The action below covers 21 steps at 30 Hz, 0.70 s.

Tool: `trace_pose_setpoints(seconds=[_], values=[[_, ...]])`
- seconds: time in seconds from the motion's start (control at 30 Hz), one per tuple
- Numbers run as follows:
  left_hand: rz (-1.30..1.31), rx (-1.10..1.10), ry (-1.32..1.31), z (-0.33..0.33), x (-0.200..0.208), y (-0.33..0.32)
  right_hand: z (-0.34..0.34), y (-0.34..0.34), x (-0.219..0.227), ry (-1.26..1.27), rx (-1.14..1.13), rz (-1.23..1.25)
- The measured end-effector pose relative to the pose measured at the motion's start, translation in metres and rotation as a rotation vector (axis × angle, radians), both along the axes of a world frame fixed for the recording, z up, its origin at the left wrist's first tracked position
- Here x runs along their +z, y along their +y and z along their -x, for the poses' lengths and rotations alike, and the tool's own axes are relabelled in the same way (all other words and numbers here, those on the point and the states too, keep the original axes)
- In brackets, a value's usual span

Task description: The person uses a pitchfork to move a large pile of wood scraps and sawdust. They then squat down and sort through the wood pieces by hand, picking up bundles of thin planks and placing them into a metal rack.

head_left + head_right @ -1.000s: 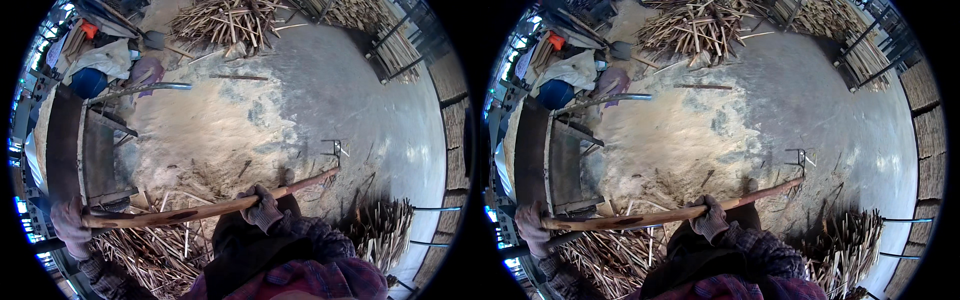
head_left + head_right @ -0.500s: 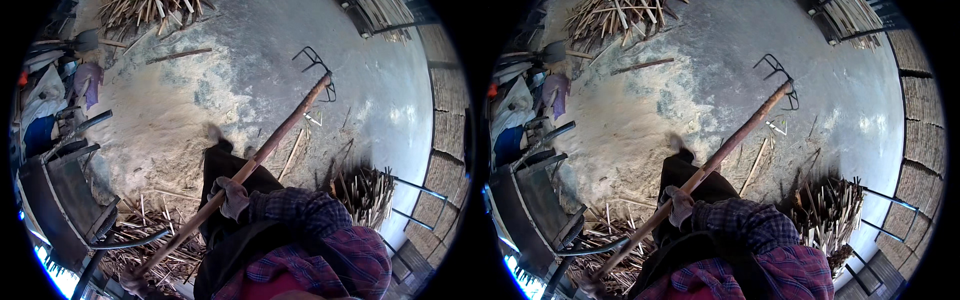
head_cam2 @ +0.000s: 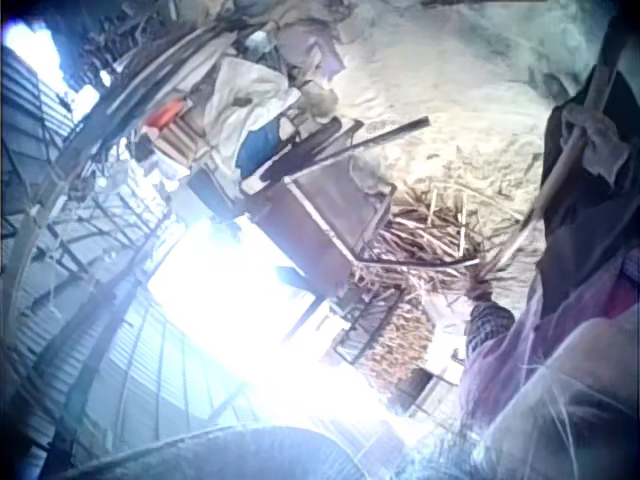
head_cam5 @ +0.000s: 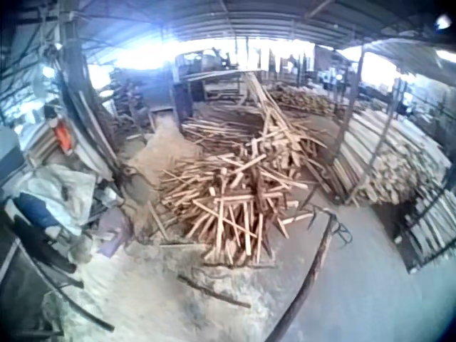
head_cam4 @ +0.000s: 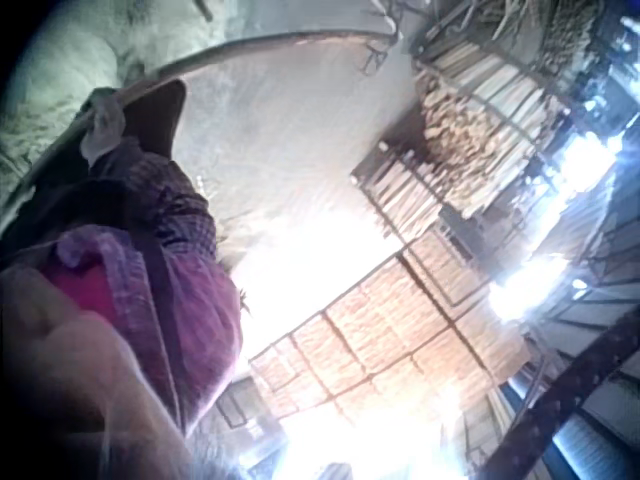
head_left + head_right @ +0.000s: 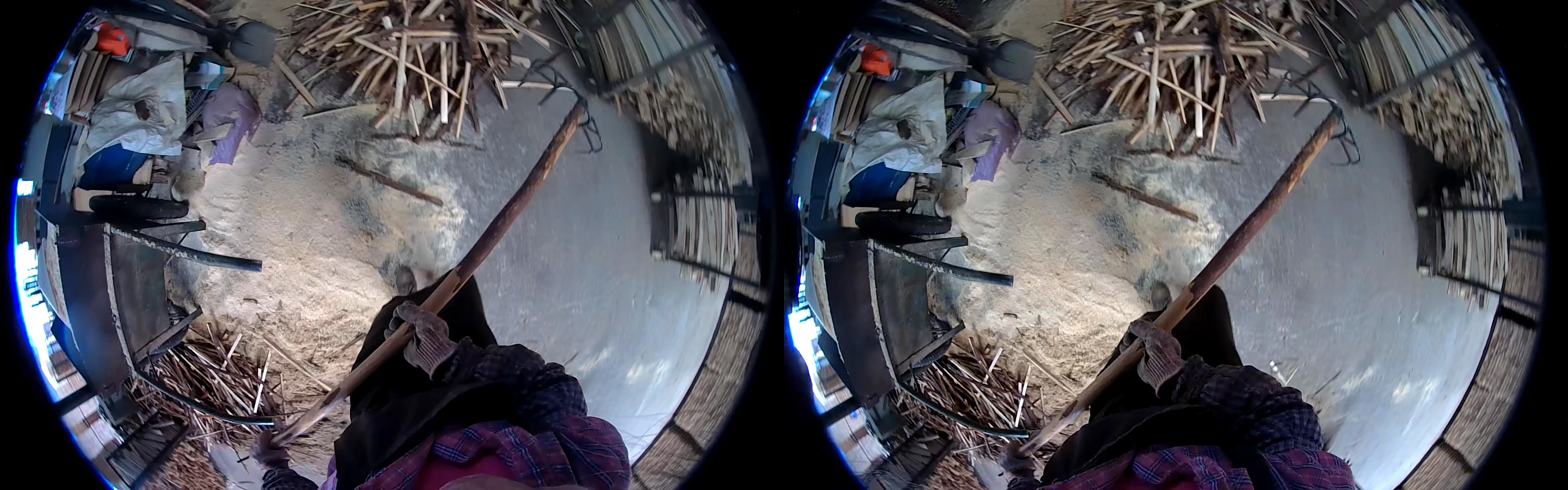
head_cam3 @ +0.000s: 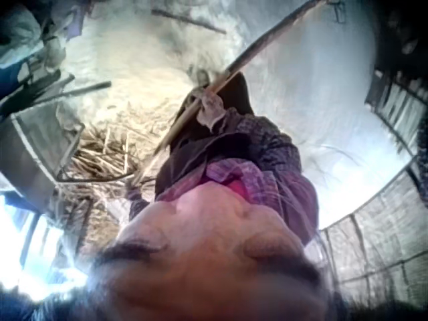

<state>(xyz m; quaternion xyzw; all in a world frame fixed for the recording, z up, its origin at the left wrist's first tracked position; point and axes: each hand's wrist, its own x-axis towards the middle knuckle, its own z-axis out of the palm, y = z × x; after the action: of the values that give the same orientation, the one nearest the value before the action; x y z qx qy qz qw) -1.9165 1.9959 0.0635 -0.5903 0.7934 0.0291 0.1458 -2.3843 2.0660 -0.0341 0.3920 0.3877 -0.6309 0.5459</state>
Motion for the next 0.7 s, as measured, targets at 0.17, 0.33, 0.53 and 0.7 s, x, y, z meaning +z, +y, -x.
trace_pose_setpoints(seconds=[0.17, 0.33, 0.53, 0.7], values=[[-0.539, 0.5, -0.082, 0.108, -0.04, 0.041, 0.145, -0.052, 0.003, -0.011, 0.122, 0.315], [-0.782, 0.582, -0.252, 0.366, -0.056, 0.023, 0.338, -0.156, 0.016, 0.337, 0.579, 0.356], [-0.863, 0.643, 0.151, 0.725, -0.102, -0.063, 0.562, -0.291, -0.022, 0.733, 0.403, -0.054], [-0.624, 0.11, 0.886, 0.913, -0.088, -0.117, 0.637, -0.262, -0.119, 0.904, 1.063, -0.342]])
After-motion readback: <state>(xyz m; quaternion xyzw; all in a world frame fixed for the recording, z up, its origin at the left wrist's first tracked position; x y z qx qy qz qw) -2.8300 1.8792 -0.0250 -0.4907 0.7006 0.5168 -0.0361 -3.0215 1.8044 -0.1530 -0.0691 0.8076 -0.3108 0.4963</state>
